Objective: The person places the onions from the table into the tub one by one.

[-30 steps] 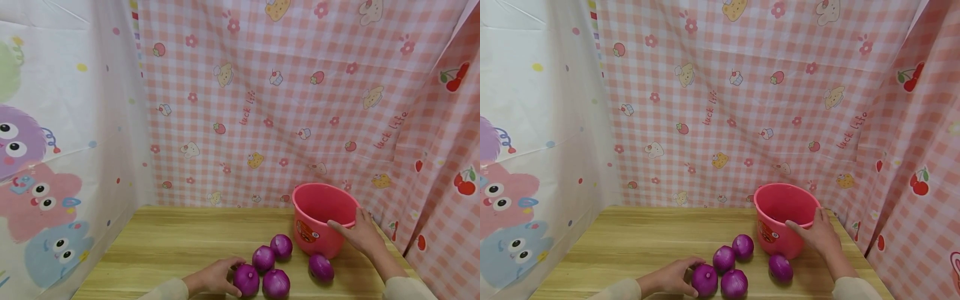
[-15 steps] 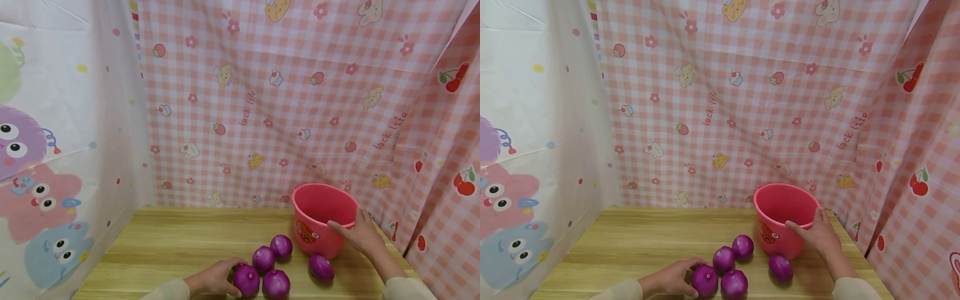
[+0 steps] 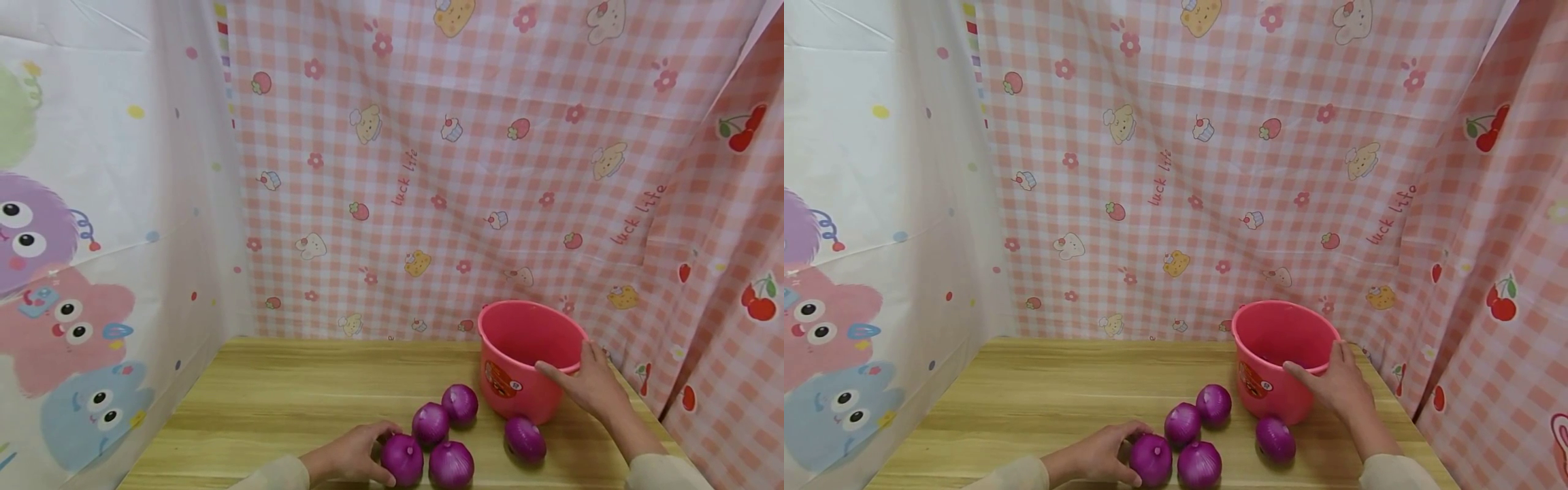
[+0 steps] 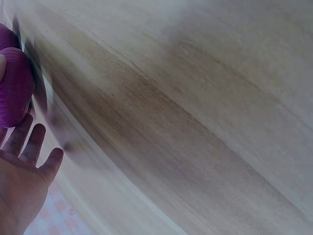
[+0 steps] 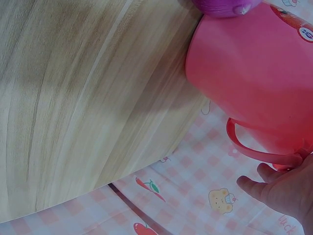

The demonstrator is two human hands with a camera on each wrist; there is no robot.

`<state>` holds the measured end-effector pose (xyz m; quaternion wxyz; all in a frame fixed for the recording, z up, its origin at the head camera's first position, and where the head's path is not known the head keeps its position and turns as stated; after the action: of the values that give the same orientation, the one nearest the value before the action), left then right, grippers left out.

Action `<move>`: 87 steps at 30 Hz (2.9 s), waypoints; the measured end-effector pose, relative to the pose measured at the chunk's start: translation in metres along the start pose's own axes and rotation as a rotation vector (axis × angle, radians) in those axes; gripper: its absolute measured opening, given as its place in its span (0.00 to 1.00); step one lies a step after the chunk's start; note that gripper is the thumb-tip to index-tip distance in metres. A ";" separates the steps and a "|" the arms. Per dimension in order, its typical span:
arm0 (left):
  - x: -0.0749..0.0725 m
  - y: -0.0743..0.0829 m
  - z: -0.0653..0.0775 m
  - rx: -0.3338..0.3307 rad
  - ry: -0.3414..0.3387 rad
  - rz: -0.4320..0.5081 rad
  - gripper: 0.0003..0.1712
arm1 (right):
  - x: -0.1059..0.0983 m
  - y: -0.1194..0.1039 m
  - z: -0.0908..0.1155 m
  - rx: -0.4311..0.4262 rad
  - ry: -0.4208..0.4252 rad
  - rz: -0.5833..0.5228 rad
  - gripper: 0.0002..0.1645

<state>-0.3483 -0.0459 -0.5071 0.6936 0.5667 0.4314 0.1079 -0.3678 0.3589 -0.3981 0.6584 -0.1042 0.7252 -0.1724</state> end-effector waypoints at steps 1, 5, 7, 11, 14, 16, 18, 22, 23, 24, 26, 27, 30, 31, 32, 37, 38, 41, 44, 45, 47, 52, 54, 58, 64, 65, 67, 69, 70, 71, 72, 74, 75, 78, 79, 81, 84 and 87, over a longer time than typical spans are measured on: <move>-0.001 0.000 0.000 0.001 0.002 0.000 0.35 | 0.000 0.000 0.000 -0.001 0.001 -0.001 0.75; -0.006 0.001 0.001 -0.002 0.028 -0.038 0.35 | 0.000 0.000 0.000 -0.002 0.001 0.000 0.75; -0.010 0.002 0.002 -0.003 0.047 -0.079 0.35 | 0.000 -0.001 0.000 -0.003 0.002 0.000 0.75; -0.017 0.005 0.001 -0.007 0.079 -0.132 0.36 | 0.000 0.000 0.000 -0.002 0.001 0.000 0.75; -0.021 0.007 0.000 -0.003 0.092 -0.136 0.37 | 0.000 0.000 0.000 0.000 -0.002 0.000 0.75; -0.023 0.009 0.000 0.000 0.102 -0.136 0.37 | 0.000 0.000 0.000 0.000 -0.004 -0.001 0.75; -0.026 0.011 -0.002 0.004 0.111 -0.138 0.37 | 0.000 -0.001 0.000 0.001 -0.005 -0.001 0.75; -0.031 0.014 -0.005 0.004 0.132 -0.143 0.38 | 0.000 -0.001 0.001 -0.002 0.001 0.003 0.75; -0.032 0.016 -0.006 0.005 0.136 -0.147 0.38 | 0.000 -0.001 0.001 -0.003 0.003 0.004 0.75; -0.033 0.017 -0.007 0.010 0.140 -0.150 0.38 | 0.000 -0.001 0.001 -0.005 0.004 0.006 0.75; -0.036 0.020 -0.009 0.025 0.146 -0.153 0.38 | 0.000 -0.001 0.001 -0.006 0.005 0.010 0.74; -0.037 0.022 -0.011 0.033 0.148 -0.153 0.38 | 0.000 -0.002 0.002 -0.007 0.005 0.010 0.74; -0.040 0.026 -0.015 0.049 0.153 -0.147 0.38 | -0.001 -0.002 0.002 -0.009 0.008 0.010 0.74; -0.041 0.028 -0.017 0.050 0.154 -0.144 0.38 | -0.001 -0.002 0.002 -0.009 0.007 0.008 0.74; -0.041 0.029 -0.018 0.056 0.156 -0.141 0.37 | -0.001 -0.002 0.002 -0.007 0.005 0.007 0.75; -0.045 0.034 -0.025 0.056 0.172 -0.140 0.38 | -0.001 -0.002 0.001 0.002 -0.002 0.001 0.75; -0.046 0.035 -0.026 0.056 0.174 -0.140 0.38 | 0.000 -0.001 0.001 0.003 -0.002 0.001 0.75; -0.049 0.038 -0.030 0.042 0.180 -0.134 0.39 | 0.000 -0.001 0.001 0.000 0.000 -0.002 0.75; -0.051 0.041 -0.033 0.040 0.183 -0.128 0.39 | 0.001 0.000 0.000 -0.002 0.002 -0.001 0.75; -0.051 0.042 -0.034 0.040 0.186 -0.125 0.39 | 0.001 0.000 0.000 -0.003 0.003 -0.001 0.75; -0.052 0.045 -0.036 0.050 0.193 -0.123 0.39 | 0.001 0.000 0.000 -0.003 0.004 0.000 0.75; -0.055 0.053 -0.044 0.054 0.224 -0.108 0.40 | 0.000 0.000 0.000 0.000 0.001 -0.004 0.75; -0.056 0.056 -0.048 0.050 0.238 -0.102 0.39 | 0.000 -0.001 0.001 0.002 -0.003 -0.005 0.75; -0.056 0.064 -0.054 0.048 0.252 -0.105 0.39 | 0.000 -0.001 0.000 0.002 -0.006 -0.006 0.75; -0.055 0.073 -0.063 0.029 0.268 -0.104 0.41 | -0.001 -0.002 0.001 -0.002 -0.004 -0.008 0.75; -0.055 0.074 -0.064 0.029 0.274 -0.097 0.40 | 0.000 -0.002 0.001 -0.001 -0.006 -0.008 0.75; -0.055 0.078 -0.068 0.036 0.286 -0.082 0.40 | 0.000 -0.002 0.001 0.002 -0.007 -0.007 0.75; -0.056 0.082 -0.072 0.046 0.298 -0.069 0.39 | -0.001 -0.002 0.001 0.004 -0.008 -0.006 0.75; -0.056 0.085 -0.074 0.052 0.304 -0.061 0.38 | 0.000 -0.001 0.001 0.006 -0.010 -0.006 0.75; -0.057 0.087 -0.076 0.055 0.309 -0.052 0.38 | 0.000 -0.001 0.001 0.008 -0.012 -0.007 0.75; -0.057 0.090 -0.078 0.058 0.314 -0.047 0.37 | 0.000 -0.001 0.001 0.009 -0.014 -0.008 0.75; -0.058 0.094 -0.082 0.063 0.324 -0.037 0.38 | 0.000 -0.001 0.000 0.011 -0.018 -0.010 0.75; -0.059 0.096 -0.084 0.062 0.329 -0.029 0.38 | 0.000 -0.001 0.000 0.011 -0.018 -0.010 0.75; -0.060 0.100 -0.090 0.058 0.345 -0.009 0.40 | 0.000 -0.002 0.001 0.006 -0.013 -0.011 0.75; -0.060 0.102 -0.092 0.060 0.352 -0.001 0.40 | 0.000 -0.002 0.001 0.003 -0.009 -0.008 0.75; -0.061 0.105 -0.096 0.062 0.366 0.014 0.39 | -0.001 -0.003 0.001 -0.003 -0.001 -0.006 0.75; -0.061 0.111 -0.102 0.066 0.386 0.031 0.39 | -0.001 -0.003 0.002 -0.008 0.007 -0.002 0.75; -0.061 0.117 -0.109 0.076 0.397 0.045 0.38 | -0.001 -0.003 0.002 -0.008 0.007 -0.003 0.75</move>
<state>-0.4236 0.0296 -0.3732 0.5704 0.5697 0.5506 0.2165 -0.3658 0.3561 -0.3960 0.6552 -0.1074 0.7280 -0.1710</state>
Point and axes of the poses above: each hand's wrist, its own z-axis away from the middle knuckle, its own x-axis out of the palm, y = z × x, the point moved 6 cm from there along -z, towards the middle knuckle, and after that the axes turned 8 degrees about z, right-handed, at the moved point
